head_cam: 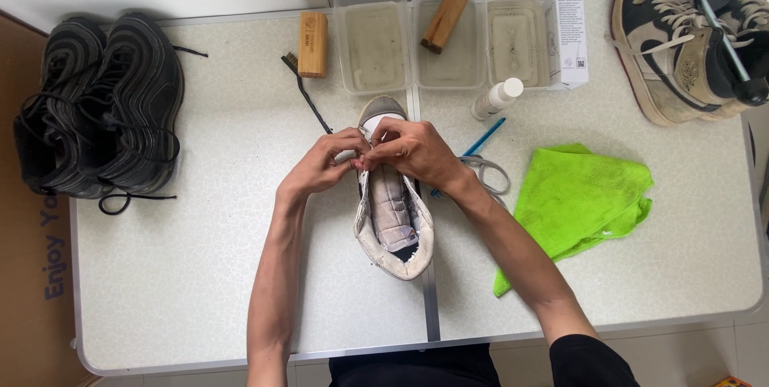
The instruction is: The person threads a white shoelace through the eyelets of a white high-top sneaker. They pull the lace through multiple eyelets, adjust the tension, and tie a knot at the top of the shoe.
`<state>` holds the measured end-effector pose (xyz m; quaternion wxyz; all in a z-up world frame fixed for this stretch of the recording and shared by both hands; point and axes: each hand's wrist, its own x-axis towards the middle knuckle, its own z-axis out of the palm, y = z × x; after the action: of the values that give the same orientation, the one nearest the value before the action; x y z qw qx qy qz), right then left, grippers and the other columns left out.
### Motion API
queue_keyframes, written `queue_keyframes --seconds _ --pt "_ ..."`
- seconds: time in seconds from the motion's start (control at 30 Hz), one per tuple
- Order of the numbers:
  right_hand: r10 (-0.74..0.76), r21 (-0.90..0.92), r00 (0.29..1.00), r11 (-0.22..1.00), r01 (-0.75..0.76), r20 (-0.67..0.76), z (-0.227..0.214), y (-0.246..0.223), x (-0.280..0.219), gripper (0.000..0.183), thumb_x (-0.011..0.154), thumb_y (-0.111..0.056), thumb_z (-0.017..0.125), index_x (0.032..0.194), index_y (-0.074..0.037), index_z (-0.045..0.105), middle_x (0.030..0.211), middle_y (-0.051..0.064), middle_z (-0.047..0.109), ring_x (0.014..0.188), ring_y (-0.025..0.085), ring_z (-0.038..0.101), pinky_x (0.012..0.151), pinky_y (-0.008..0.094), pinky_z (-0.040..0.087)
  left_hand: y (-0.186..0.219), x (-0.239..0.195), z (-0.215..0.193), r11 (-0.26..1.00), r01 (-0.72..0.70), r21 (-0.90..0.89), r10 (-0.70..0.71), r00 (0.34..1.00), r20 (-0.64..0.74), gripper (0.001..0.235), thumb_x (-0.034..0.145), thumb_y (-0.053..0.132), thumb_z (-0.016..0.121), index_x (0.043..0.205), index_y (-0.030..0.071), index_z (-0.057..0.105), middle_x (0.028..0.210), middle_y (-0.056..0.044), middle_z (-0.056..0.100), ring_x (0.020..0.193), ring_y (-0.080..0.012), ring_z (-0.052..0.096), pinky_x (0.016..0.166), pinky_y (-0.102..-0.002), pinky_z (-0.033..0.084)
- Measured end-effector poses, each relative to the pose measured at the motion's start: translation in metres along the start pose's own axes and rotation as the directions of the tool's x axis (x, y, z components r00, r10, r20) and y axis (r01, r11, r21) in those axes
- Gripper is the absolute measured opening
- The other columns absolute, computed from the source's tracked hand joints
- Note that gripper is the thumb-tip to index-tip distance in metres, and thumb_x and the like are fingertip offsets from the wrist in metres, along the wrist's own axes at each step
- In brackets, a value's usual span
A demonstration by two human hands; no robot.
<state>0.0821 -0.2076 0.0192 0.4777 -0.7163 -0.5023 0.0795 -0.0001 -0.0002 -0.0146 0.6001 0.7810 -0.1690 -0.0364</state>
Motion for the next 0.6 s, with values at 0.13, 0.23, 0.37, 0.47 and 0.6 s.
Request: queue_keyframes --seconds 0.13,0.23,0.37,0.47,0.6 --pt "0.028 0.013 1.000 1.000 -0.028 0.010 -0.002 0.000 -0.001 0.017 0.089 -0.011 0.077 0.080 -0.025 0.078 0.084 -0.005 0.062 0.076 0.016 0.074 0.076 0.031 0.057 0.015 0.002 -0.005 1.000 0.023 -0.003 -0.023 1.000 -0.001 0.006 0.087 0.008 0.077 0.084 0.005 0.072 0.084 -0.011 0.066 0.087 -0.0292 0.064 0.088 -0.046 0.050" --pt "0.032 0.012 0.999 0.999 -0.033 0.010 -0.001 0.003 -0.002 0.017 0.087 -0.011 0.078 0.076 -0.024 0.076 0.085 -0.006 0.065 0.078 0.017 0.073 0.077 0.031 0.057 0.026 0.002 -0.009 0.999 0.043 0.024 -0.043 0.999 -0.020 0.009 0.082 0.007 0.082 0.084 0.004 0.073 0.082 -0.012 0.068 0.086 -0.0313 0.067 0.087 -0.047 0.051" --pt "0.058 0.022 0.998 0.998 -0.058 0.025 0.002 0.003 -0.003 0.012 0.089 -0.016 0.077 0.080 -0.023 0.075 0.086 -0.003 0.066 0.082 0.020 0.073 0.078 0.033 0.057 0.025 0.000 -0.008 0.998 0.063 0.006 -0.062 0.995 -0.078 0.024 0.070 0.007 0.090 0.089 0.009 0.077 0.080 -0.006 0.072 0.083 -0.0241 0.072 0.087 -0.043 0.054" --pt "0.072 0.023 0.997 0.997 -0.073 0.032 0.003 0.007 -0.004 0.008 0.090 -0.021 0.078 0.083 -0.023 0.074 0.087 -0.004 0.067 0.083 0.019 0.073 0.078 0.033 0.058 0.018 0.000 -0.006 0.999 0.037 0.017 -0.035 0.992 -0.118 0.022 0.068 0.009 0.092 0.085 0.012 0.079 0.077 -0.004 0.073 0.080 -0.0223 0.073 0.084 -0.040 0.055" --pt "0.065 0.016 0.997 0.998 -0.065 0.052 0.001 0.007 -0.004 0.006 0.091 -0.023 0.077 0.087 -0.021 0.073 0.088 -0.002 0.067 0.086 0.021 0.073 0.079 0.036 0.058 0.005 -0.001 -0.003 1.000 0.011 0.000 -0.011 0.988 -0.156 0.021 0.065 0.011 0.094 0.081 0.013 0.080 0.074 -0.004 0.075 0.077 -0.0211 0.073 0.080 -0.038 0.056"
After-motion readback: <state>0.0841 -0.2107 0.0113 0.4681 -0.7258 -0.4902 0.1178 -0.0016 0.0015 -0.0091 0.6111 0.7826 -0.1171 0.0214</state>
